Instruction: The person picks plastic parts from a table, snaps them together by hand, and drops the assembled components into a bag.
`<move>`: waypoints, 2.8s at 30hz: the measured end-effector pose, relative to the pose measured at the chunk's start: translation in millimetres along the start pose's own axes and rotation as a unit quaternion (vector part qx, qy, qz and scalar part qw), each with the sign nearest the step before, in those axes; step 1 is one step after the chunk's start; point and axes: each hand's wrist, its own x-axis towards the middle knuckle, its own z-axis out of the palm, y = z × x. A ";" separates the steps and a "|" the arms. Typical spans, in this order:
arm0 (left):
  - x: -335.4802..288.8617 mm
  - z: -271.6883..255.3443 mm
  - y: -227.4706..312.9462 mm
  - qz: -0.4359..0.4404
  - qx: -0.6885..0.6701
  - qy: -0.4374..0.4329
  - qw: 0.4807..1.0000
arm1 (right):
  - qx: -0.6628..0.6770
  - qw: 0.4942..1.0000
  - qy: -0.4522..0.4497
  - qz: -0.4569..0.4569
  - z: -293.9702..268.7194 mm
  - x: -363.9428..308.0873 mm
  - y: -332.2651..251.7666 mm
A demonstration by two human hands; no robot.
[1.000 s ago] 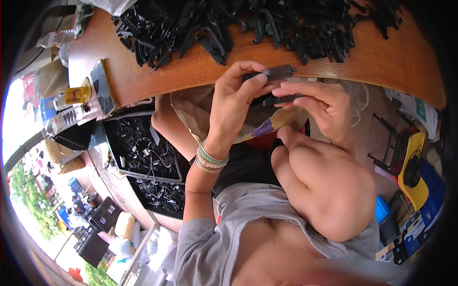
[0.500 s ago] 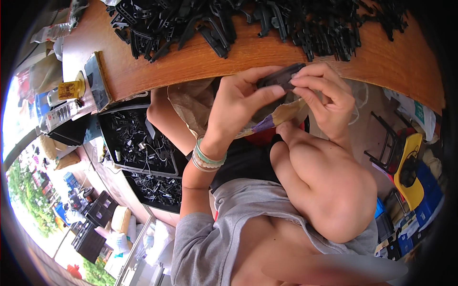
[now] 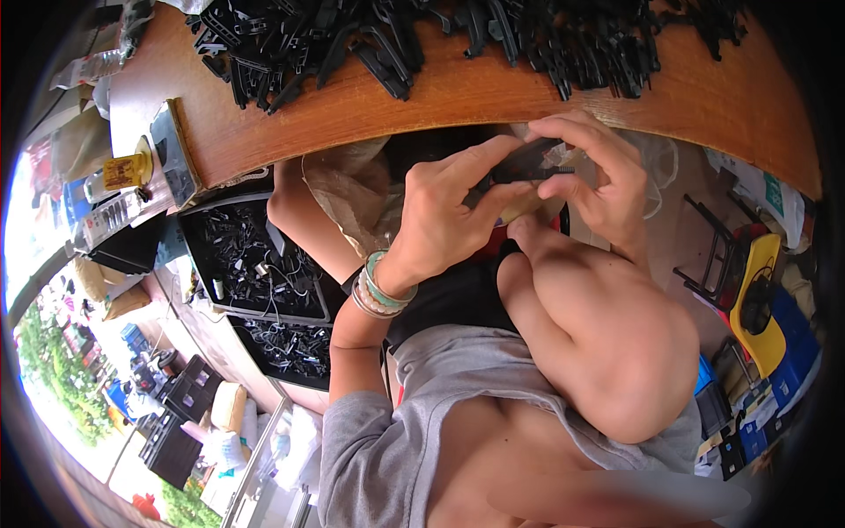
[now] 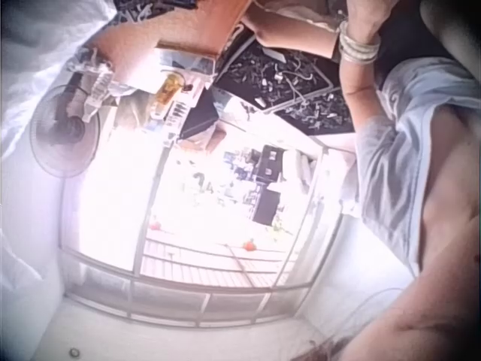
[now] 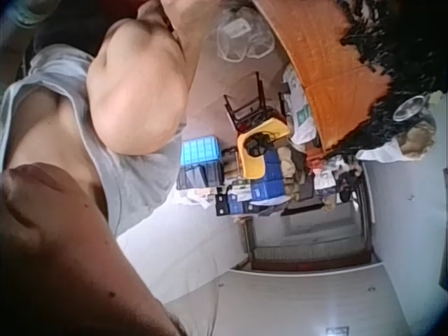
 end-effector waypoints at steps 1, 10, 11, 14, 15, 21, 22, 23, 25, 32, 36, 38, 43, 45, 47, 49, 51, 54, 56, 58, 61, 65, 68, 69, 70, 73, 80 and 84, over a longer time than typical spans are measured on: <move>-0.5 0.4 0.1 -0.001 0.007 0.000 1.000 | 0.000 1.000 0.001 0.000 0.2 -0.3 0.2; 1.0 5.1 2.2 0.035 0.028 0.030 0.999 | -0.032 0.998 0.043 -0.016 5.6 -0.5 -1.5; 2.5 4.8 1.1 0.035 0.028 0.031 0.999 | -0.037 0.998 0.051 -0.011 6.1 -0.8 -1.5; 5.4 2.0 -1.3 0.025 0.011 0.013 1.000 | -0.028 0.998 0.050 0.008 5.7 -1.8 -0.8; 4.7 0.9 -1.8 0.020 0.008 0.007 1.000 | -0.014 0.999 0.042 0.021 5.5 -1.8 -1.0; 2.6 -24.7 -15.9 0.017 0.047 -0.002 0.999 | -0.040 0.999 -0.023 -0.025 5.5 10.4 -3.9; 6.4 -31.5 -21.2 0.038 0.099 0.027 0.994 | -0.041 0.999 -0.023 -0.027 3.6 15.8 -3.1; 9.1 -34.8 -26.2 -0.002 0.124 0.098 0.987 | -0.072 0.997 0.016 -0.013 2.2 23.3 -0.5; 23.0 -42.8 -37.0 -0.040 0.176 0.208 0.961 | -0.197 0.972 0.109 -0.059 0.3 47.5 11.9; 48.9 -49.4 -59.5 -0.150 0.258 0.179 0.938 | -0.408 0.905 0.026 -0.121 -4.0 100.7 45.7; 41.8 -56.7 -65.5 0.024 0.276 0.185 0.943 | -0.317 0.942 0.094 -0.063 -2.7 93.0 51.3; 37.5 -62.8 -61.2 0.046 0.324 0.137 0.935 | -0.243 0.953 0.163 -0.084 -4.2 91.7 44.1; 31.3 -60.9 -44.2 0.071 0.390 0.038 0.917 | -0.041 0.976 0.206 -0.052 -18.1 76.4 48.4; 29.4 -55.8 -45.2 0.141 0.400 0.081 0.902 | 0.054 0.979 0.195 0.030 -16.9 71.0 46.0; 26.8 -46.6 -43.5 0.143 0.325 0.129 0.926 | 0.131 0.971 0.187 0.074 -15.5 64.6 43.4; 23.6 -34.8 -39.8 0.110 0.135 0.190 0.966 | 0.207 0.951 0.197 0.114 -9.0 61.5 36.1; 27.7 -27.4 -18.1 -0.047 -0.119 0.152 0.980 | 0.221 0.952 0.165 0.131 -2.7 57.9 21.3; 33.6 -27.4 -14.2 -0.217 -0.367 0.074 0.901 | 0.254 0.949 0.100 0.155 -2.0 44.3 5.4; 40.7 -26.4 -13.1 -0.251 -0.484 0.046 0.837 | 0.329 0.932 -0.023 0.154 -5.5 36.7 1.4; 40.0 -20.4 -16.1 -0.248 -0.486 0.046 0.837 | 0.314 0.936 -0.024 0.158 1.7 36.9 -3.0; 36.2 -17.4 -10.8 -0.244 -0.407 0.025 0.880 | 0.208 0.966 0.025 0.154 12.3 31.3 -0.2; 23.2 -14.6 -5.5 -0.190 -0.242 0.003 0.952 | 0.176 0.971 0.062 0.149 16.3 23.3 -2.0; 17.6 -9.9 -1.9 -0.101 -0.103 0.013 0.989 | 0.179 0.972 0.082 0.130 19.0 19.8 -3.2; 17.2 -8.2 -1.5 -0.068 -0.071 0.023 0.995 | 0.191 0.970 0.074 0.134 18.8 17.5 -2.3; 16.7 -7.2 -1.3 -0.035 -0.039 0.033 0.998 | 0.203 0.967 0.067 0.138 18.8 15.6 -1.7; 16.2 -10.1 1.0 0.027 0.068 0.048 0.996 | 0.000 0.992 0.119 -0.050 21.7 20.3 8.1; 13.5 -17.0 -6.2 0.074 0.070 -0.009 0.995 | -0.044 0.995 0.049 -0.073 17.5 19.0 3.1; 13.1 -12.9 -6.3 0.041 0.081 -0.007 0.996 | -0.054 0.994 0.067 -0.070 19.7 19.3 2.2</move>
